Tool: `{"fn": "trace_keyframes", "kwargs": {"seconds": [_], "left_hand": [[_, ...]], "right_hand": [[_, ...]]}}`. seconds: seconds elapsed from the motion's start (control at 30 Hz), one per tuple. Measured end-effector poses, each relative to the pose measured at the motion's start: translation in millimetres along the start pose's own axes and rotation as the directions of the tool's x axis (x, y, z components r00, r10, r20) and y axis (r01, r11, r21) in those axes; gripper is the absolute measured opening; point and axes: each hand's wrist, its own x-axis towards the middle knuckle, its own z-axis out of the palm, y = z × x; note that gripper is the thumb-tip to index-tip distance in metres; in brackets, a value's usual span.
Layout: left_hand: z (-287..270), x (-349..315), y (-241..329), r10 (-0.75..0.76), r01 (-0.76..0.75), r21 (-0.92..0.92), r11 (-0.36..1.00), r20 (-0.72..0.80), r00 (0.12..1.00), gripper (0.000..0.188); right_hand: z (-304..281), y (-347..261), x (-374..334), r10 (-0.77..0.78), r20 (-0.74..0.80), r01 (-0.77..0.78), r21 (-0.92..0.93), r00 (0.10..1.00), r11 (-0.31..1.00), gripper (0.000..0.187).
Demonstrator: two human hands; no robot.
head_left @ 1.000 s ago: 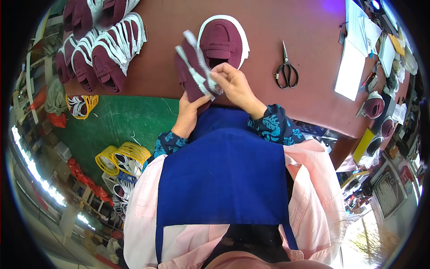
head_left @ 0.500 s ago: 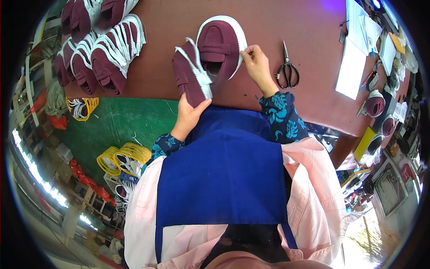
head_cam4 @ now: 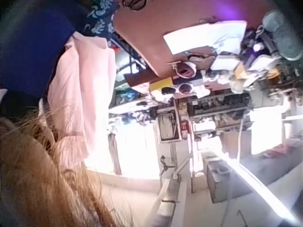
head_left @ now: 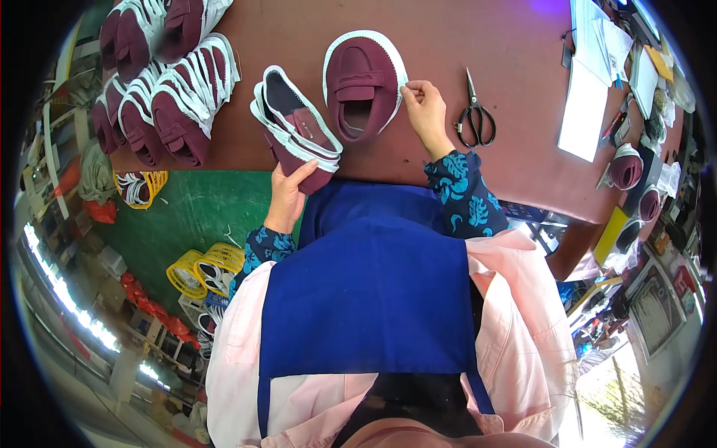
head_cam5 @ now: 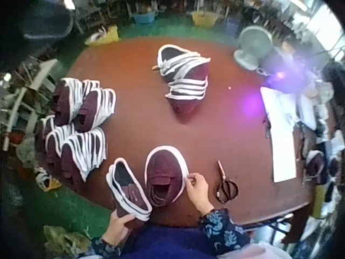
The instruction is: Processing and trimming materials for shoe assembly at a factory workstation.
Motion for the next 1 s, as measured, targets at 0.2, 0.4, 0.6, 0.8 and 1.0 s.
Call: {"fn": "trace_keyframes", "kwargs": {"seconds": [0.2, 0.4, 0.6, 0.8, 1.0], "left_hand": [[13, -1, -13, 0.205, -0.222, 0.341, 0.914, 0.085, 0.975, 0.051], [30, 2, -11, 0.119, -0.127, 0.332, 0.935, 0.047, 0.992, 0.049], [-6, -1, 1, 0.077, -0.072, 0.040, 0.997, -0.120, 0.990, 0.050], [16, -3, -4, 0.201, -0.199, 0.314, 0.928, 0.026, 0.979, 0.053], [49, 8, -17, 0.417, -0.449, 0.802, 0.394, 0.279, 0.865, 0.055]], "right_hand": [[-9, -35, -1, 0.094, 0.257, -0.099, 0.007, 0.962, 0.995, 0.016], [3, -78, -45, 0.016, 0.691, -0.618, 0.636, 0.722, 0.462, 0.008], [-10, -20, 10, 0.070, -0.004, -0.070, 0.089, 0.998, 0.994, 0.012], [2, 3, 19, 0.047, 0.112, -0.019, -0.237, 0.993, 0.971, 0.009], [6, -45, -18, 0.090, 0.512, -0.473, 0.693, 0.854, 0.544, 0.030]]}}
